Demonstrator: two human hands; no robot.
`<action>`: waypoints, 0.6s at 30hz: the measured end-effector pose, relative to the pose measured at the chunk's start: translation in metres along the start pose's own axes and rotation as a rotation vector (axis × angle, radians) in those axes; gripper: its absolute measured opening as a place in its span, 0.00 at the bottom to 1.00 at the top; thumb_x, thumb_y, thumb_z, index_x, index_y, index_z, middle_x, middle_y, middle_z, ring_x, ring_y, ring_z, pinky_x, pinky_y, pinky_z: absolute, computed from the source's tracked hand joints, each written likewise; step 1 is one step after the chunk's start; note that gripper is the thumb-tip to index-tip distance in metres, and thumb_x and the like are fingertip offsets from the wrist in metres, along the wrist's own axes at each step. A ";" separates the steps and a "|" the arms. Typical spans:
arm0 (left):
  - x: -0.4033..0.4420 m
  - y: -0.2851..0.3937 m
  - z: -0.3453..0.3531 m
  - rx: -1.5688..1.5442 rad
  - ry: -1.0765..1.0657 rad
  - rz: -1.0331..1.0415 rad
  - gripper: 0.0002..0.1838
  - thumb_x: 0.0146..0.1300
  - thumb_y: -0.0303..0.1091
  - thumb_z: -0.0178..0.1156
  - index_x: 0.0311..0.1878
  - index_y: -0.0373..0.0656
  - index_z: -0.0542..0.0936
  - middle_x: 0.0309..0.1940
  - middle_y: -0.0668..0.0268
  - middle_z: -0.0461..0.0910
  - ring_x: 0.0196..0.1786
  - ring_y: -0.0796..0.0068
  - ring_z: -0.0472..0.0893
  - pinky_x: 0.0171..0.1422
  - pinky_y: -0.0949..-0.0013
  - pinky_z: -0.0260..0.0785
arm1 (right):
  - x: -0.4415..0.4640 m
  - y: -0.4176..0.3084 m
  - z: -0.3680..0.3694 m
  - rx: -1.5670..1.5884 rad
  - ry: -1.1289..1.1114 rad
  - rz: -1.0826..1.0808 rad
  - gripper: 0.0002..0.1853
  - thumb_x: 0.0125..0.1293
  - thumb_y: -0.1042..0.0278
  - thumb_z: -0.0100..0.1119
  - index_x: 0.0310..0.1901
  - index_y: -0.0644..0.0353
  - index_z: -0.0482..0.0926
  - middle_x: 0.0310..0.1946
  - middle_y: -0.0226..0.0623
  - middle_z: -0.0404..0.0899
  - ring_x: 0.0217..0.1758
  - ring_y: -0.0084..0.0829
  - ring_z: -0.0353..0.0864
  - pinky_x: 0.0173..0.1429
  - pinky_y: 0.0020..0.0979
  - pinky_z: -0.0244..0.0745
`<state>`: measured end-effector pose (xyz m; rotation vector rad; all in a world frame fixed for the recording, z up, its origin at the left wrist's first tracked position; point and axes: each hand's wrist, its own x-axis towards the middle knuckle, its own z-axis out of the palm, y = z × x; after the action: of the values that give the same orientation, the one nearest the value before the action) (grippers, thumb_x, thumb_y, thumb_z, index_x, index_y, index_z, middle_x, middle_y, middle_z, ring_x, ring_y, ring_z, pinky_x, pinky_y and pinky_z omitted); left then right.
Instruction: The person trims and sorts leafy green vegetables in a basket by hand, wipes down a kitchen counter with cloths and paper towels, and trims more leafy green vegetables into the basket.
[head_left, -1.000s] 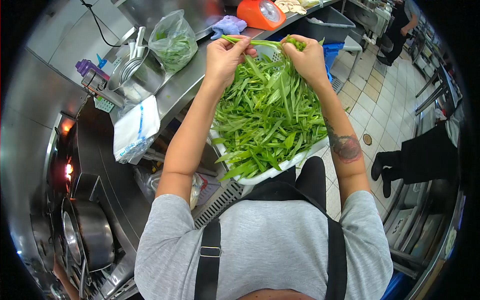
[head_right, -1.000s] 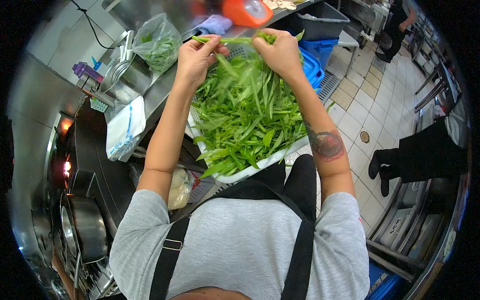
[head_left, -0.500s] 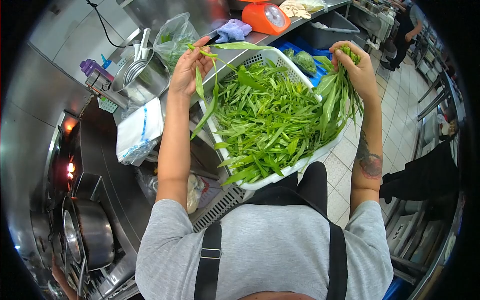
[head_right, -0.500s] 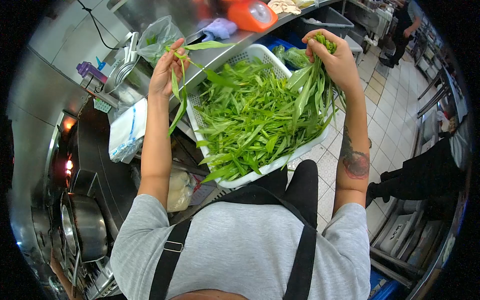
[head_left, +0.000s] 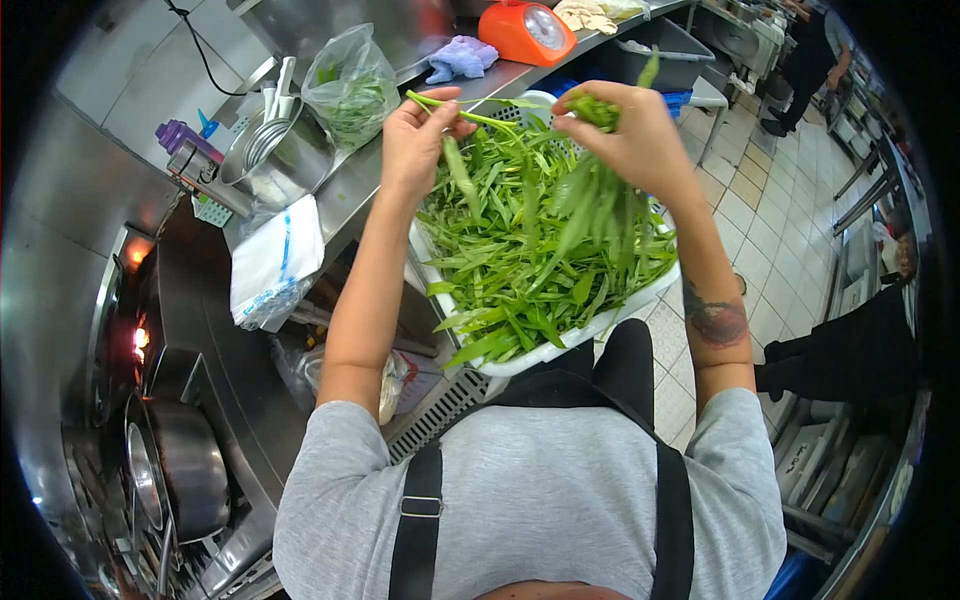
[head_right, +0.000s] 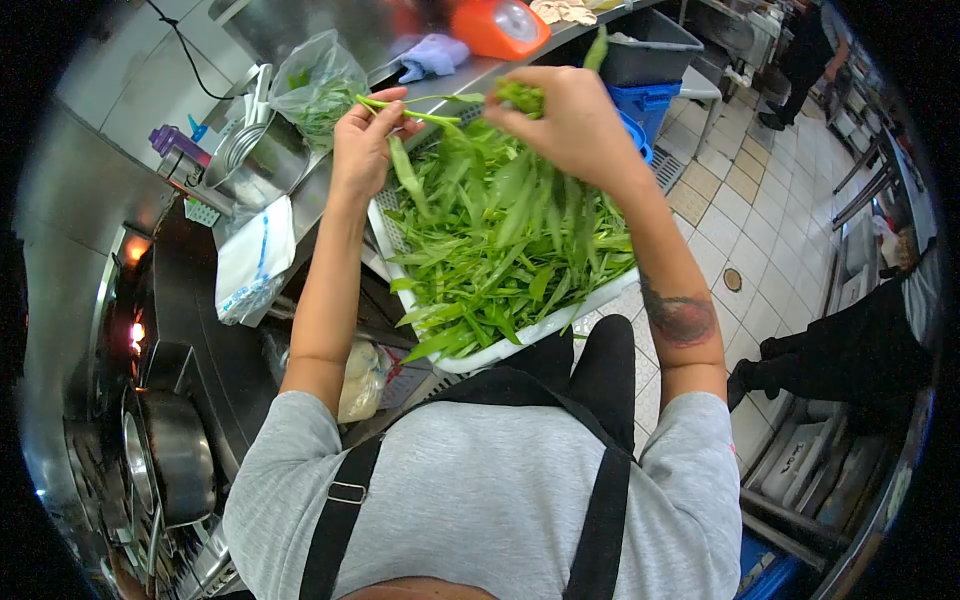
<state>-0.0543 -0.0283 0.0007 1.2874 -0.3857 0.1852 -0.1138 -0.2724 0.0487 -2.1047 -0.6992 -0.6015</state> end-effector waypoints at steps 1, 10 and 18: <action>-0.004 -0.001 0.010 0.040 0.036 0.041 0.09 0.61 0.25 0.59 0.44 0.34 0.78 0.29 0.64 0.80 0.29 0.78 0.80 0.38 0.75 0.75 | 0.002 0.005 0.010 -0.062 0.027 -0.081 0.14 0.54 0.62 0.66 0.37 0.64 0.82 0.27 0.49 0.80 0.27 0.41 0.81 0.36 0.34 0.74; -0.022 0.005 0.045 0.173 0.049 0.180 0.06 0.60 0.27 0.62 0.37 0.34 0.79 0.27 0.64 0.81 0.28 0.78 0.81 0.35 0.77 0.72 | 0.003 0.019 0.037 -0.240 0.050 -0.233 0.09 0.51 0.71 0.64 0.35 0.63 0.81 0.27 0.41 0.78 0.29 0.42 0.78 0.35 0.35 0.72; -0.027 0.017 0.055 0.082 0.001 0.194 0.05 0.60 0.25 0.61 0.37 0.32 0.79 0.29 0.62 0.81 0.29 0.78 0.81 0.34 0.77 0.74 | 0.008 0.024 0.037 -0.101 0.227 -0.183 0.08 0.51 0.73 0.59 0.34 0.65 0.81 0.25 0.37 0.78 0.26 0.28 0.79 0.33 0.26 0.72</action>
<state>-0.0954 -0.0743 0.0183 1.3304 -0.5069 0.3688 -0.0857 -0.2519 0.0200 -2.0347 -0.7481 -0.9783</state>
